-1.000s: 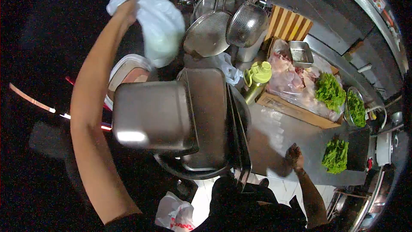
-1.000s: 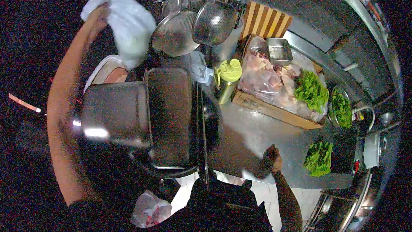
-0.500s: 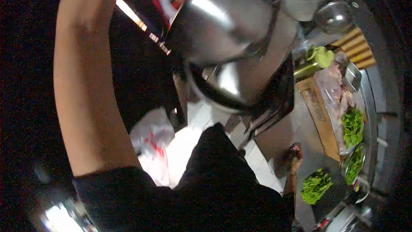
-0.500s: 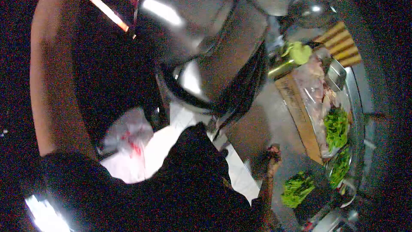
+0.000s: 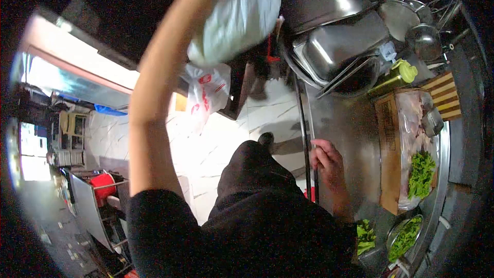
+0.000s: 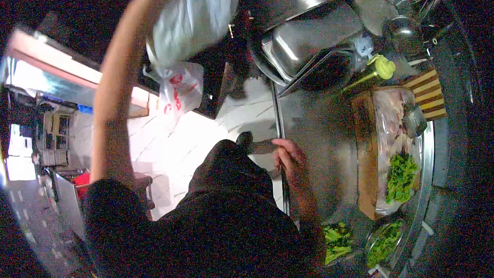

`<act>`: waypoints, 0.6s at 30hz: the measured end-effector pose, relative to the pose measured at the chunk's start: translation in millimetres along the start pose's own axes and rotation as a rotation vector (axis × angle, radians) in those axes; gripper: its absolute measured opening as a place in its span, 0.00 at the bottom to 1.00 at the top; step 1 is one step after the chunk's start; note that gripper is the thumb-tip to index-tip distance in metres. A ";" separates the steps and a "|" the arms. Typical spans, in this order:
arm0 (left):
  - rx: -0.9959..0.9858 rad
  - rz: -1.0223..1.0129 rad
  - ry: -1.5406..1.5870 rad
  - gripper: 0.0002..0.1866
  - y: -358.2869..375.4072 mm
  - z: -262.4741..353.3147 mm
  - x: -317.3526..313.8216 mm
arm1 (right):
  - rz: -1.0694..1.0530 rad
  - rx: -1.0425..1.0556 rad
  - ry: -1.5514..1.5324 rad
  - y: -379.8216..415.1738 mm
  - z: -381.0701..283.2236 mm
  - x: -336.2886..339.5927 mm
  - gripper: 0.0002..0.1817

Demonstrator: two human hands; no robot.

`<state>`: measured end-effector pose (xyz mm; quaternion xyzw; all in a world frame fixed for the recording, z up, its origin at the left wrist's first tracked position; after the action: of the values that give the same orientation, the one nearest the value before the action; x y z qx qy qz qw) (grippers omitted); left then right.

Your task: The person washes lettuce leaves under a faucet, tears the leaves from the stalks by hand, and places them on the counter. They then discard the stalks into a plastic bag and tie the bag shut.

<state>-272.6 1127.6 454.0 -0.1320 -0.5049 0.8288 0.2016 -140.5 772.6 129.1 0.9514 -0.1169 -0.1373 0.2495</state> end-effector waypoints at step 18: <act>0.120 0.108 -0.713 0.16 276.4 95.9 22.7 | 0.280 0.776 0.377 -30.0 -183.9 -142.9 0.18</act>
<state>-388.7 950.0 251.2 0.1511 -0.4862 0.8604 -0.0237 -210.7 921.0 296.9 0.9579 -0.2400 0.1272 -0.0926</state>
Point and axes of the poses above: each hand's wrist, its own y-axis away from the middle knuckle, its own x-axis out of the back of the hand, z = x × y, the point moved 9 cm from there along -y, towards the middle knuckle, and after that the axes turned 14 degrees about -x, right-handed, at the moved point
